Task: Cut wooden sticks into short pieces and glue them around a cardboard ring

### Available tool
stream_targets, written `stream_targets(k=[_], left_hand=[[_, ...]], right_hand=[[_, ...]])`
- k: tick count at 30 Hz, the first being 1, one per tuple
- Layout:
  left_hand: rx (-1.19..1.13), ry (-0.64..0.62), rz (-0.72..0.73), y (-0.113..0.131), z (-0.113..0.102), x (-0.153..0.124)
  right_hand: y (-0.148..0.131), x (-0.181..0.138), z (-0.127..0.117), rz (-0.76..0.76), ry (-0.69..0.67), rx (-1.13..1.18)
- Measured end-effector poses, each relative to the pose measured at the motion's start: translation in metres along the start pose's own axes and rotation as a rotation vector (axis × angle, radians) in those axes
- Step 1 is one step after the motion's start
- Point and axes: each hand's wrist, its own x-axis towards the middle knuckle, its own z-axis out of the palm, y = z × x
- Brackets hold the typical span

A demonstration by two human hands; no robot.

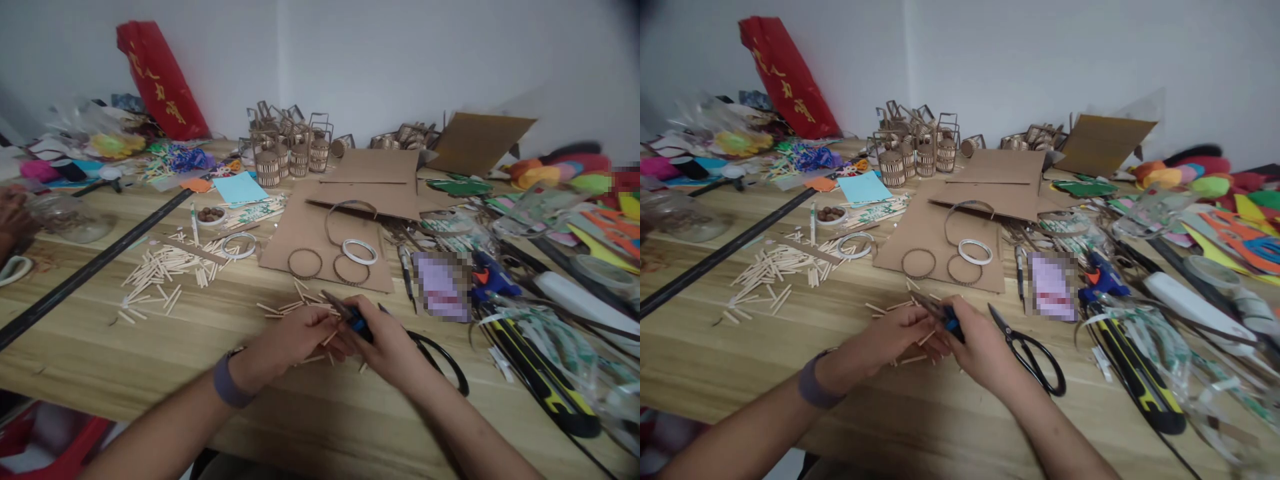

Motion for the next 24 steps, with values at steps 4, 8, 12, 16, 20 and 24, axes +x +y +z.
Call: stream_targets(k=[4, 8, 12, 16, 20, 24], left_hand=[[-0.138, 0.0, -0.073, -0.002, 0.001, 0.0], [-0.07, 0.128, 0.005, 0.0, 0.0, 0.002], [-0.021, 0.261, 0.076, -0.001, 0.003, 0.003], [-0.092, 0.269, 0.119, -0.005, 0.009, 0.004], [-0.155, 0.222, 0.145, -0.007, 0.013, 0.006], [-0.167, 0.2, 0.157, -0.005, 0.013, 0.004]], right_hand=[[0.002, 0.001, 0.007, 0.002, 0.043, -0.016], [0.0, 0.001, 0.012, 0.07, 0.163, 0.062], [-0.003, -0.002, 0.023, 0.079, 0.199, 0.095], [-0.001, -0.004, 0.031, 0.03, 0.202, 0.103], [0.004, -0.006, 0.034, 0.018, 0.233, 0.054], [0.005, -0.005, 0.033, 0.008, 0.255, 0.021]])
